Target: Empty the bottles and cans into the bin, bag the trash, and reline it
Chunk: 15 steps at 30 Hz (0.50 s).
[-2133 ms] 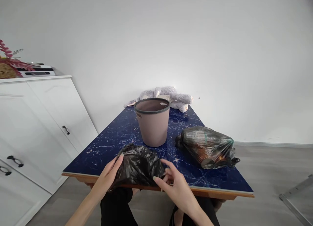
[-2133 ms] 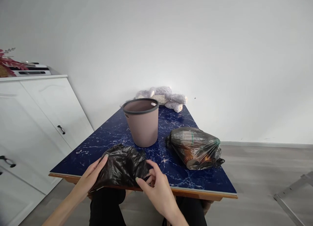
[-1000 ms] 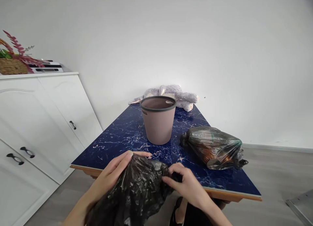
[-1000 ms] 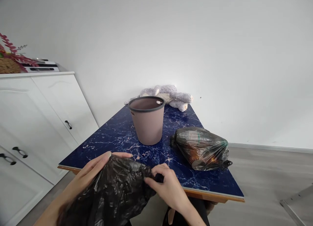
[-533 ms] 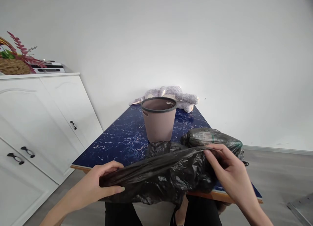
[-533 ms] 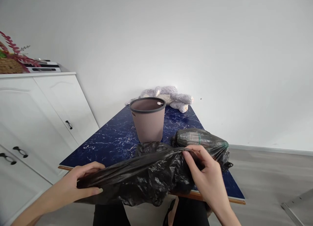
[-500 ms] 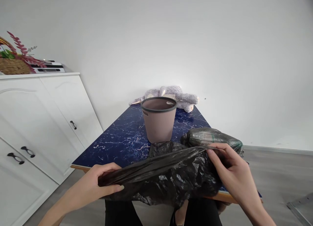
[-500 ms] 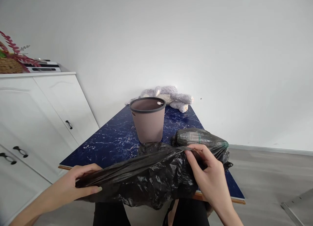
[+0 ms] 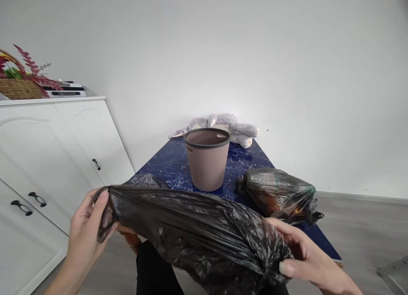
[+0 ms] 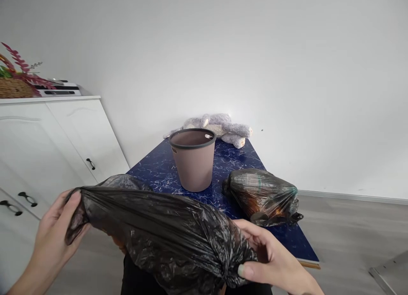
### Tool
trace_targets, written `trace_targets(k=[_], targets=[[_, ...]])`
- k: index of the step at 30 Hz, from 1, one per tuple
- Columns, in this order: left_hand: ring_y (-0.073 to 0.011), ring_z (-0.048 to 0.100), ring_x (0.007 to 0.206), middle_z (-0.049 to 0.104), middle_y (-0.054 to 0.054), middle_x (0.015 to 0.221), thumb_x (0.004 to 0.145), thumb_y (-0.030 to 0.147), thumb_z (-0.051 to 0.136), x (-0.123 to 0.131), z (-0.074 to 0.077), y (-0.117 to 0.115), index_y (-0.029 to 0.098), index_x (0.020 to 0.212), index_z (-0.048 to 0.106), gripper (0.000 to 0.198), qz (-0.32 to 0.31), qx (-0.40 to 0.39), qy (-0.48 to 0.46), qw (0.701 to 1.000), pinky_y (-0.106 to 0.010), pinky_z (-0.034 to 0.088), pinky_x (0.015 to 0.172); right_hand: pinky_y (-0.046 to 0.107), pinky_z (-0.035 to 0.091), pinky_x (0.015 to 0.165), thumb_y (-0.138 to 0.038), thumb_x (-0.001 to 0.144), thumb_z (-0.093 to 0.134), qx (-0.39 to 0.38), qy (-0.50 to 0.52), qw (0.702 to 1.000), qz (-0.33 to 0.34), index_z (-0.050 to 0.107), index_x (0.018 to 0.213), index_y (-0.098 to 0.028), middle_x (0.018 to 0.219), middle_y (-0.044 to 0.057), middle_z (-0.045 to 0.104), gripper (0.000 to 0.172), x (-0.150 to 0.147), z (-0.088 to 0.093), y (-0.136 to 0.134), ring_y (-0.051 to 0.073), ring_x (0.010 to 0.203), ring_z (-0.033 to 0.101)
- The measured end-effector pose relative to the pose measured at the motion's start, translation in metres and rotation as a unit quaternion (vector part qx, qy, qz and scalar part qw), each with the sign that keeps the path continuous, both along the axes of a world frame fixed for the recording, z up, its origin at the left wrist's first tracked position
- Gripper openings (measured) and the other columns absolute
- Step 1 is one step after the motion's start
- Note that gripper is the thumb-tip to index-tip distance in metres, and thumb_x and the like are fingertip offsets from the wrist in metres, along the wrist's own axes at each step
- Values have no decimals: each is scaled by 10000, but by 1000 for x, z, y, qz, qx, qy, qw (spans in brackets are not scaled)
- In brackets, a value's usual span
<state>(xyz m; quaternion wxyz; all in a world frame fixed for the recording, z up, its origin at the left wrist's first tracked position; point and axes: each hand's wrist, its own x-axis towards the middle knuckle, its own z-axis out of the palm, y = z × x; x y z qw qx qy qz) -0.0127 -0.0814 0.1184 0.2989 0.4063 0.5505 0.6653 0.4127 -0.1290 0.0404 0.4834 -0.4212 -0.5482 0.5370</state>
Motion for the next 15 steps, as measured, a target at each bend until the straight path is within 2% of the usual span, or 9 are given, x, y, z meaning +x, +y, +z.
trace_targets(k=[4, 6, 8, 12, 15], targets=[[-100, 537, 549, 623, 74, 709, 691, 655, 896, 0, 7, -5, 255, 1069, 655, 600, -16, -9, 24, 1000, -143, 445, 471, 503, 638, 915, -736, 774, 767, -10, 85, 991, -102, 767, 1281, -259, 1175, 152, 797, 696, 8, 3, 13, 388, 1096, 767], [-101, 510, 514, 585, 76, 637, 688, 650, 901, -1, 9, -3, 236, 1092, 660, 627, -32, -8, 39, 999, -160, 444, 475, 495, 659, 915, -682, 857, 718, 13, 104, 976, -191, 756, 1312, -267, 1191, 136, 800, 617, 13, 7, 23, 378, 1076, 779], [-98, 480, 496, 561, 77, 592, 694, 647, 901, -3, 9, -1, 218, 1108, 665, 640, -27, -11, 67, 997, -164, 421, 470, 510, 658, 958, -656, 950, 620, 53, 103, 962, -248, 727, 1370, -303, 1226, 102, 795, 559, 16, 10, 29, 366, 1109, 773], [-108, 496, 522, 600, 68, 577, 725, 649, 883, -5, 8, 2, 230, 1216, 650, 686, -15, -21, 91, 996, -156, 404, 474, 514, 594, 1092, -569, 1040, 535, 108, 109, 958, -242, 637, 1470, -400, 1423, 30, 701, 474, 22, 14, 38, 328, 1284, 691], [-107, 523, 496, 616, 73, 588, 718, 595, 909, -2, 14, 4, 253, 1267, 660, 693, -40, -44, 28, 998, -156, 421, 459, 480, 623, 1059, -547, 1023, 579, 85, 129, 962, -225, 617, 1480, -415, 1539, -19, 603, 476, 29, 22, 49, 308, 1419, 576]])
